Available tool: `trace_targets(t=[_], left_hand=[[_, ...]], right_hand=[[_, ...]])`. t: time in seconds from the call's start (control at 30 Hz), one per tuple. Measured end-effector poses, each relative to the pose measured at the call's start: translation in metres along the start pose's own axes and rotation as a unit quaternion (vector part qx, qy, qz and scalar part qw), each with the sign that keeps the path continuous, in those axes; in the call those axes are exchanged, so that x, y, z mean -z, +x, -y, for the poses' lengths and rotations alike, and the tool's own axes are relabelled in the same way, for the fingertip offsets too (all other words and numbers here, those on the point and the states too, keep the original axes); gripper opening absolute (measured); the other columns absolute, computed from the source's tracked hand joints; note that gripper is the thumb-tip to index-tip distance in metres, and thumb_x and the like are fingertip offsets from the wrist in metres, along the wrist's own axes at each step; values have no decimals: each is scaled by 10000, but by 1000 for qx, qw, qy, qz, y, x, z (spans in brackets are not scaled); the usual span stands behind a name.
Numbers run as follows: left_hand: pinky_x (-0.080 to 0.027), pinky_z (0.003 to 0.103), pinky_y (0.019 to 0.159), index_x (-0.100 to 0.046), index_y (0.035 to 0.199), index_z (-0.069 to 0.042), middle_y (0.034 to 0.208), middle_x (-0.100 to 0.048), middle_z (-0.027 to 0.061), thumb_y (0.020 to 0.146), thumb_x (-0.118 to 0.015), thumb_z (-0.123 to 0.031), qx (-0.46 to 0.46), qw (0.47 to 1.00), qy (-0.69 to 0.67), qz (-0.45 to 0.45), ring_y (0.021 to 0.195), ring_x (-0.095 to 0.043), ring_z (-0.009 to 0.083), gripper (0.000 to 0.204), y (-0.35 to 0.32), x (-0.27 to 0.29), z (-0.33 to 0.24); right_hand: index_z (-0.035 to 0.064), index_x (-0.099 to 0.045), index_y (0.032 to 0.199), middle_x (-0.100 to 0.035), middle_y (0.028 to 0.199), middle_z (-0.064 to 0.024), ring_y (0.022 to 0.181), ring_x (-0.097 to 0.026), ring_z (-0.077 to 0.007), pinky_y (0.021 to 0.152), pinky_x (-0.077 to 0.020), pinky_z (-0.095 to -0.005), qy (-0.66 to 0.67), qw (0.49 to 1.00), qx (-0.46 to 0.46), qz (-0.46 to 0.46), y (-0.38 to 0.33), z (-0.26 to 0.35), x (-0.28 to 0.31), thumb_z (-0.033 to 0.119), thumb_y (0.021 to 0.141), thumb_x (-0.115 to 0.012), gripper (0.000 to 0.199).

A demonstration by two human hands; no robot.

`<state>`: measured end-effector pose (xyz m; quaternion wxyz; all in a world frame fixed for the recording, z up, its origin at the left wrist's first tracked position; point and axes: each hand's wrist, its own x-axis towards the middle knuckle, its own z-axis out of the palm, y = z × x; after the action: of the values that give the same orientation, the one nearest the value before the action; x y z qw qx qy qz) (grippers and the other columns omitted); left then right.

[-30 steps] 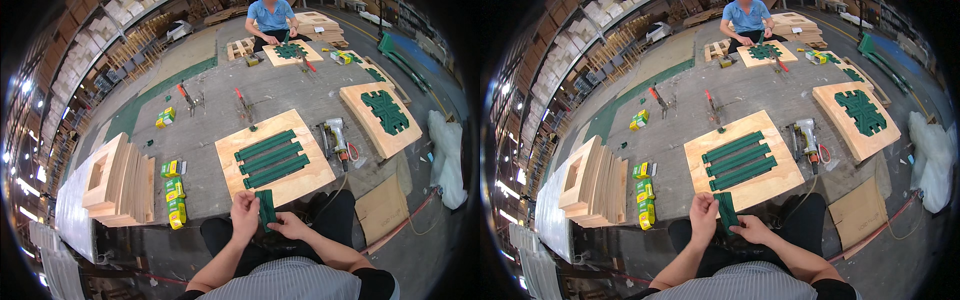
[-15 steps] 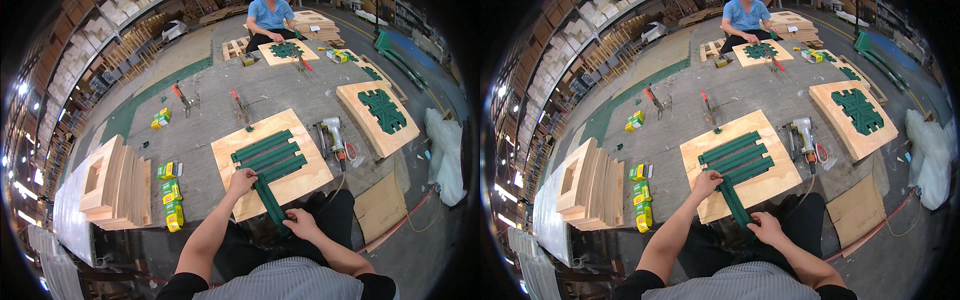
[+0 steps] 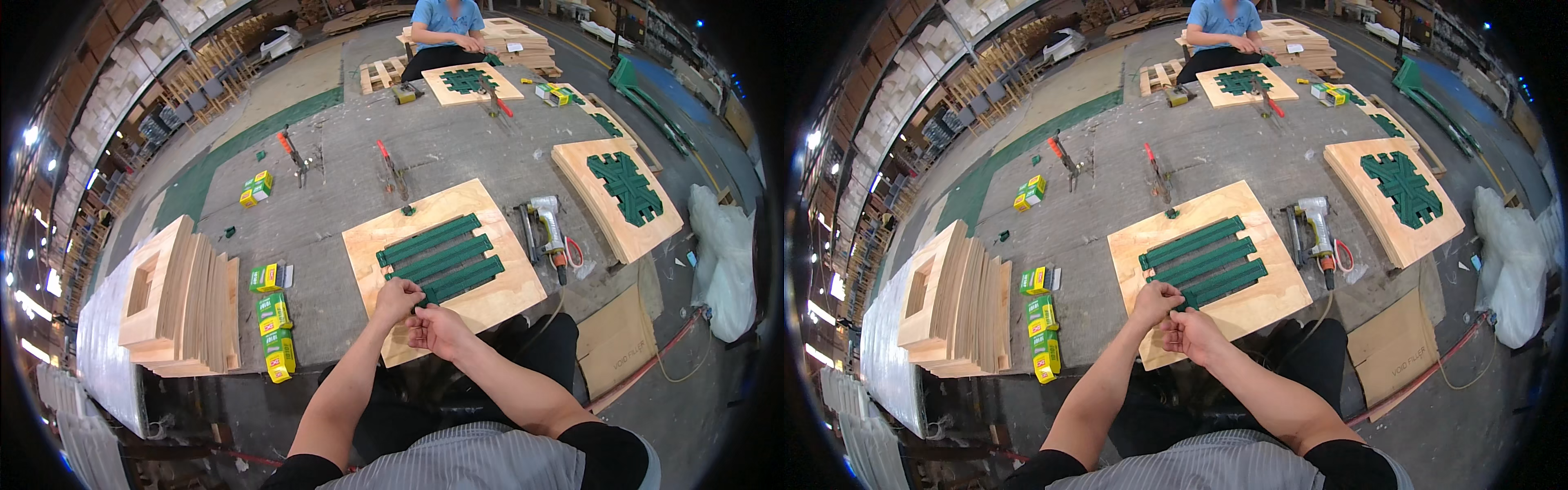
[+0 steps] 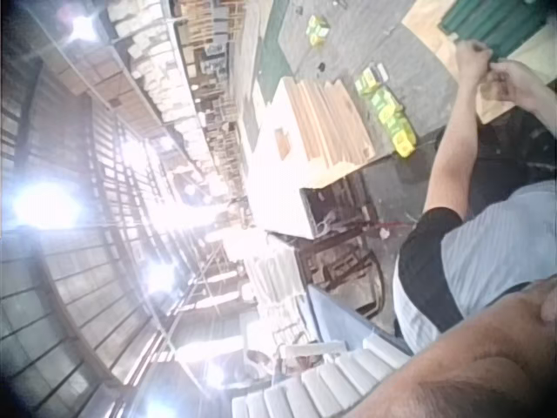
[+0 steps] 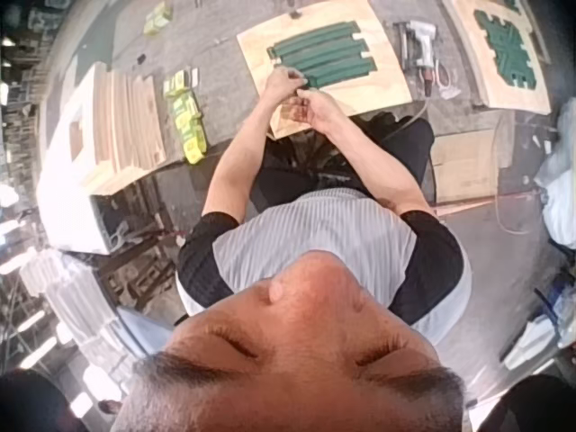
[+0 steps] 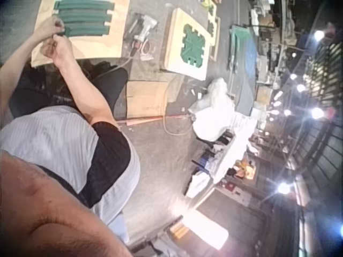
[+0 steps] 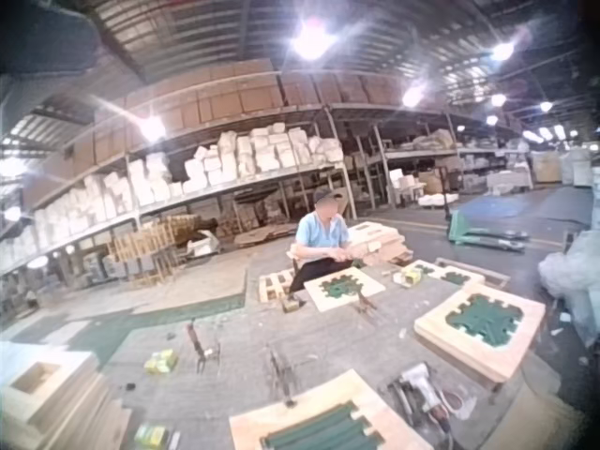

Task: The person assembles green plastic strips onto a wooden board using a nail gun. They position each strip, secure it with the tool, and repeat the process to form a grid pattern.

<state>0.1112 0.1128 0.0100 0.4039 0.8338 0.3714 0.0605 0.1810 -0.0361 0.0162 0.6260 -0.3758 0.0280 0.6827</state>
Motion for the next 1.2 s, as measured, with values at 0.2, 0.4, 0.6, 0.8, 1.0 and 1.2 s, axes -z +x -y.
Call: trace_targets(t=[0.2,0.4,0.6,0.8,1.0,1.2], left_hand=[[-560,367,749,-774,993,-30,886,-757,132,875,-743,-254,-11,1000,0,-5,829,-725,230,255,2,3,13],[-572,437,827,-765,1078,-80,1005,-765,159,930,-665,-314,34,999,-2,-27,945,-738,330,295,8,4,18],[-575,393,800,-770,1079,-54,977,-774,157,914,-706,-298,69,996,61,11,904,-755,271,302,23,-1,-17],[-541,361,634,-729,1086,-27,844,-719,72,971,-689,-263,93,982,-141,-87,711,-671,209,265,49,29,15],[-520,324,584,-652,1234,-12,877,-654,49,959,-669,-148,55,994,-86,-48,702,-611,171,307,89,57,20],[-561,368,723,-632,1305,-26,936,-699,93,851,-787,-171,-3,998,52,-20,796,-681,206,501,89,49,3]], right_hand=[[85,-532,1168,-673,807,-49,628,-643,-180,687,-584,-387,116,993,-24,0,17,1,-9,401,1091,-480,329],[60,-586,1055,-633,720,-32,552,-583,-158,653,-561,-361,270,962,23,43,37,-1,-13,531,1067,-478,483],[75,-582,1116,-650,765,-49,641,-637,-179,735,-570,-354,255,957,34,133,48,9,24,530,1050,-524,463],[62,-485,1335,-660,1134,-118,981,-704,-288,857,-571,-404,-1,999,29,20,-23,-7,11,408,1073,-541,437],[38,-410,1448,-619,1293,-129,1109,-665,-257,879,-560,-389,-58,997,48,-8,-23,-14,23,324,1077,-554,491],[33,-464,1417,-626,1288,-113,1096,-659,-204,851,-532,-326,-139,988,38,-58,-31,-15,35,323,1075,-561,459]])
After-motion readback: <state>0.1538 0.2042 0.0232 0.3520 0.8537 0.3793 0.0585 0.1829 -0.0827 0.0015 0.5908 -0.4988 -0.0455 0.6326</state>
